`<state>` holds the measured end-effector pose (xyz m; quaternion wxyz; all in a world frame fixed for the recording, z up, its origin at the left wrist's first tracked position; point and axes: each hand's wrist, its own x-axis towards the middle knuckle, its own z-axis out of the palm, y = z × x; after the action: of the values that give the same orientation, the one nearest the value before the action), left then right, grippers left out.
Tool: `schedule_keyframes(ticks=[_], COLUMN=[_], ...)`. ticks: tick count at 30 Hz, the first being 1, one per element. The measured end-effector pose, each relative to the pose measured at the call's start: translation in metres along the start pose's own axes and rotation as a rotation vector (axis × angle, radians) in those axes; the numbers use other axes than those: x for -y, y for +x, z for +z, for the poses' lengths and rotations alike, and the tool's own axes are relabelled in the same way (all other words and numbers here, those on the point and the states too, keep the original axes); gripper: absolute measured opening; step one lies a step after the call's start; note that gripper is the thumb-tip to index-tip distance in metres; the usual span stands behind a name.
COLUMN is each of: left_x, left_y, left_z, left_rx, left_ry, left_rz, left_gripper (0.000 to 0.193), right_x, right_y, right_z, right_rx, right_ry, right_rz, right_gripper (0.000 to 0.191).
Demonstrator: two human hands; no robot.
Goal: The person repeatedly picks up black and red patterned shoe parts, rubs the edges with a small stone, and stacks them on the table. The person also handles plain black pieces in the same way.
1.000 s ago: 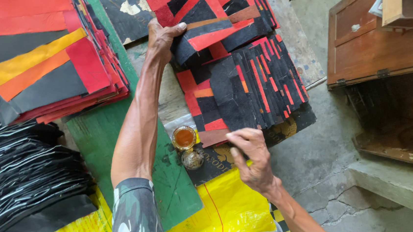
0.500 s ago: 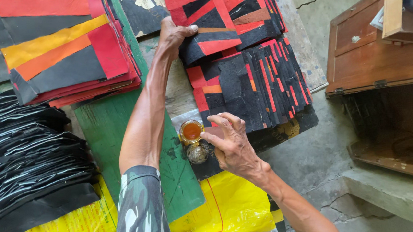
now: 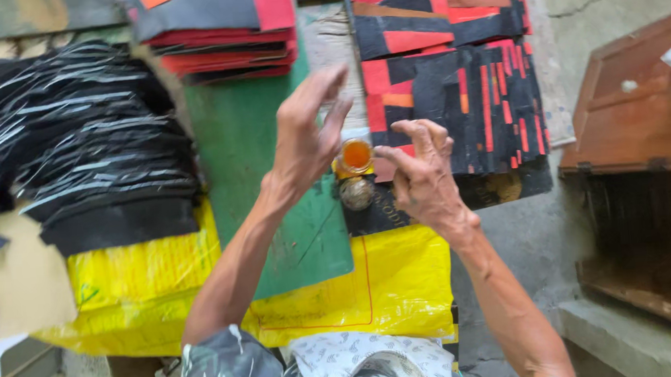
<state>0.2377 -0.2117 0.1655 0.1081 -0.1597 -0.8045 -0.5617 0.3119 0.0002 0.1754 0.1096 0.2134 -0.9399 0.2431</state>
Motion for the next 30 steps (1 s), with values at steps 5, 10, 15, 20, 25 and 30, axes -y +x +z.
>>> schedule_keyframes(ticks=[5,10,15,20,25,30], left_x=[-0.020,0.004,0.027,0.042,0.043,0.037], left_y=[-0.110,-0.178,-0.197,-0.192,-0.188,-0.179], left_z=[-0.085,-0.141,-0.177,-0.192,-0.193,-0.195], left_rx=[-0.116,-0.377,-0.324,-0.009,0.029,0.100], left_ry=[0.037,0.424,0.786,1.010,1.079,1.072], left_rz=[-0.210,-0.177,-0.107,-0.077,-0.040,-0.004], left_gripper=[0.022,0.021,0.031,0.065,0.055,0.048], right_x=[0.006,0.009,0.009,0.008,0.003,-0.002], right_y=[0.006,0.012,0.015,0.017,0.016,0.015], right_z=[0.009,0.019,0.021,0.022,0.022,0.017], right_rx=[0.118,0.152,0.179,0.199,0.210,0.215], right_ry=[-0.029,-0.044,-0.058,-0.042,-0.049,-0.073], right_rz=[-0.126,-0.184,-0.194,-0.182,-0.162,-0.156], right_gripper=[0.037,0.024,0.022,0.023,0.029,0.029])
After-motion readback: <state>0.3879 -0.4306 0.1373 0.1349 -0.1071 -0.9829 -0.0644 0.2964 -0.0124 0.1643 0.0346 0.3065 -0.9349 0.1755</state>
